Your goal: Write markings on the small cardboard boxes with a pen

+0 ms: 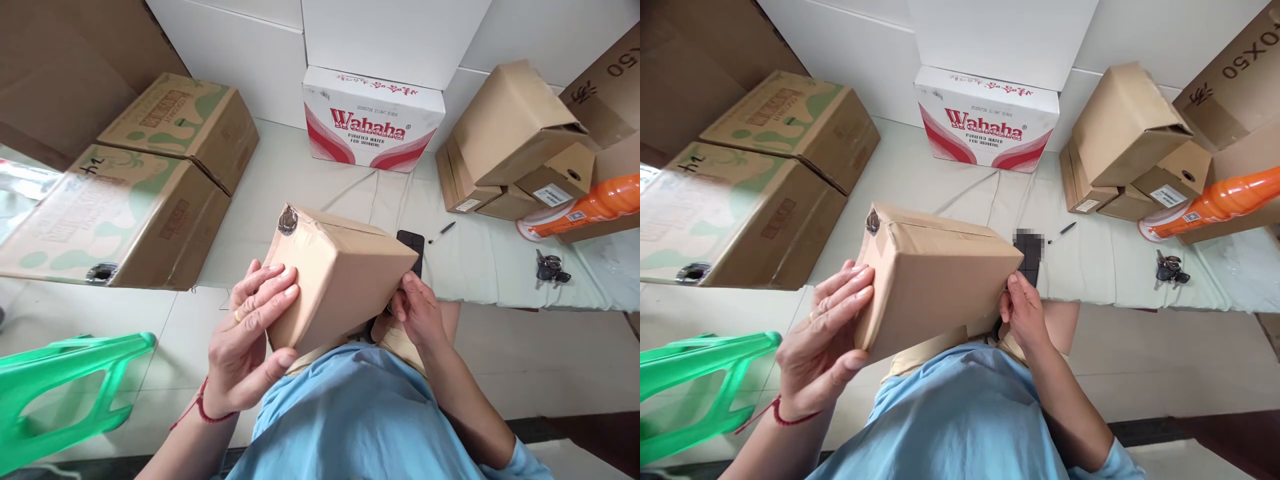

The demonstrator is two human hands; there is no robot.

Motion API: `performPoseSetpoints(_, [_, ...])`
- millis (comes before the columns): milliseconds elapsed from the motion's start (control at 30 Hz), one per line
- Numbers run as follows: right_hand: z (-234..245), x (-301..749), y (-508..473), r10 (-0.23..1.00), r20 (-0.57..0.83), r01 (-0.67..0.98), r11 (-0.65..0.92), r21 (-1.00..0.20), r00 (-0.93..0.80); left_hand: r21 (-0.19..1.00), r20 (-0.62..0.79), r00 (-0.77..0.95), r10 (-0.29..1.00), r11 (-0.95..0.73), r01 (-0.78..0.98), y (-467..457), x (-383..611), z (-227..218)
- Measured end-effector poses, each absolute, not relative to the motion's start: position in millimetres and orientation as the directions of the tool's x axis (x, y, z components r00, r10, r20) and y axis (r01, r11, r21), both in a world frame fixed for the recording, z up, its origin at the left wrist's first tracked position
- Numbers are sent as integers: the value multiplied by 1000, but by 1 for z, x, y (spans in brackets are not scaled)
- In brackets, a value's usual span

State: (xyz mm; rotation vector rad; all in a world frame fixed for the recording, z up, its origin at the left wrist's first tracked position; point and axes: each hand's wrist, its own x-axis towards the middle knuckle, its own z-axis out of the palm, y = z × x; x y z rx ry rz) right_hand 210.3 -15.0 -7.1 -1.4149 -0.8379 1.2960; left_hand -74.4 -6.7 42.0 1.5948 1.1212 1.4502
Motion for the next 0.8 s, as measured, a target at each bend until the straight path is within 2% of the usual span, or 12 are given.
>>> performPoseSetpoints(133, [-16,191,7,936,-340,-312,-297,-903,93,896,379,-31,925,-358,261,-7,-66,57])
performPoseSetpoints(267, [-19,183,50,966,-257,-375,-229,-898,25,844,414,15,910,-389,368,1,-58,64])
performPoseSetpoints(400, [-25,184,106,975,-216,-417,-172,-892,60,824,433,68,899,-426,374,20,-50,65])
performPoseSetpoints(500, [-28,189,137,963,-258,-392,-209,-896,76,844,430,48,901,-420,333,36,-46,52])
performPoseSetpoints(633, [-21,201,146,963,-270,-343,-248,-906,16,947,308,-55,950,-301,112,59,-39,27])
performPoseSetpoints(800, [-14,210,133,977,-214,-343,-198,-918,9,982,185,1,983,-185,20,84,-28,21])
